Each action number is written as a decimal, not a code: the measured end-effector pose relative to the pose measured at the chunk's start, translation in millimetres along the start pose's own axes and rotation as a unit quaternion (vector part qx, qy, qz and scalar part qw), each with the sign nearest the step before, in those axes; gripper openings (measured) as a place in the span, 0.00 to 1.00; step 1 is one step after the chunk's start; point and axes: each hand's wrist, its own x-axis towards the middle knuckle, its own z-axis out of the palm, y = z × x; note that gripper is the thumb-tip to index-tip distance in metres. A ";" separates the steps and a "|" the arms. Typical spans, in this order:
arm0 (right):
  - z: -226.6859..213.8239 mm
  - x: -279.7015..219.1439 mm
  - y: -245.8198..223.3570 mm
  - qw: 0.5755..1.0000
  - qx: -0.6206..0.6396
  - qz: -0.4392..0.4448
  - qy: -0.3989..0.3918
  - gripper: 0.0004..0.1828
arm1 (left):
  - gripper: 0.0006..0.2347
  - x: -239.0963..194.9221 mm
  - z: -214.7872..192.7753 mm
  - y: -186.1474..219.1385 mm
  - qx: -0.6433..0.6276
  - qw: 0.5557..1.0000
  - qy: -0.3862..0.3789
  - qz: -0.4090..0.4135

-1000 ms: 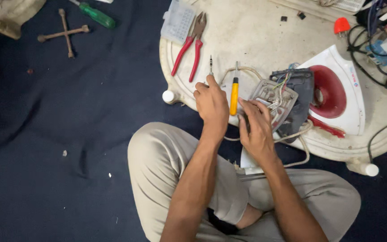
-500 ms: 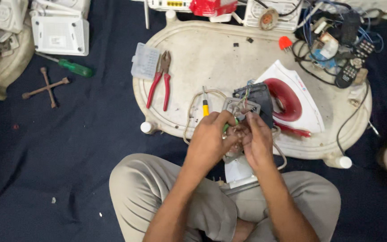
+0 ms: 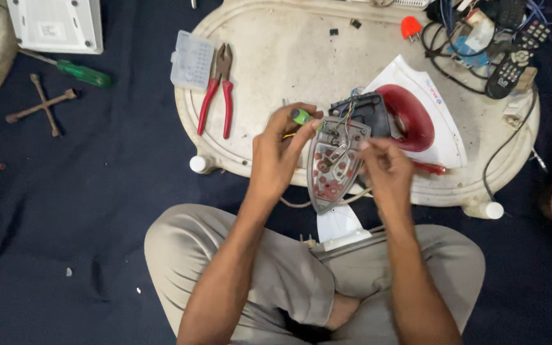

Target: The person sits on the floor and uses a screwdriver to manipulate the internal wiring and components of a disassembled electric iron. They adjust wires and tighten screws on the metal soleplate assembly.

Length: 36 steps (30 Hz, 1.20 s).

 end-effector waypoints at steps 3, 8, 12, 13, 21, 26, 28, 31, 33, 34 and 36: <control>-8.7 4.2 -18.2 0.976 -0.151 -0.157 -0.008 0.13 | 0.12 4.7 1.2 -6.8 -0.023 1.000 0.002 -0.010; -5.8 1.1 -26.8 0.957 -0.230 -0.165 -0.057 0.13 | 0.14 1.8 5.8 -18.0 -0.010 1.000 -0.006 -0.005; 2.6 1.3 -25.8 0.966 -0.200 -0.153 -0.061 0.14 | 0.15 -0.9 9.7 -18.0 -0.033 0.999 -0.037 0.011; 3.3 1.9 -25.5 0.966 -0.199 -0.155 -0.063 0.15 | 0.15 -1.6 12.8 -16.5 -0.015 0.999 -0.040 0.028; 3.6 2.9 -22.4 0.964 -0.208 -0.152 -0.065 0.17 | 0.14 -10.0 21.9 -1.0 0.142 0.971 -0.064 0.180; 4.4 6.0 -16.3 0.950 -0.237 -0.198 -0.041 0.14 | 0.15 -10.6 24.5 2.7 0.168 0.953 -0.066 0.242; 4.4 8.2 -14.0 0.940 -0.264 -0.213 -0.032 0.13 | 0.14 -12.0 26.4 3.1 0.173 0.958 -0.070 0.219; 2.5 9.1 -12.9 0.943 -0.266 -0.196 -0.031 0.14 | 0.14 -11.2 31.0 3.3 0.194 0.957 -0.062 0.209; 1.5 8.2 -13.1 0.949 -0.261 -0.172 -0.035 0.14 | 0.14 -11.2 32.6 4.0 0.219 0.948 -0.057 0.223; 1.1 8.0 -13.5 0.951 -0.261 -0.161 -0.036 0.15 | 0.14 -11.3 32.9 4.7 0.234 0.941 -0.057 0.238; 1.2 8.7 -13.5 0.955 -0.255 -0.146 -0.039 0.15 | 0.14 -11.6 33.2 6.0 0.253 0.934 -0.059 0.245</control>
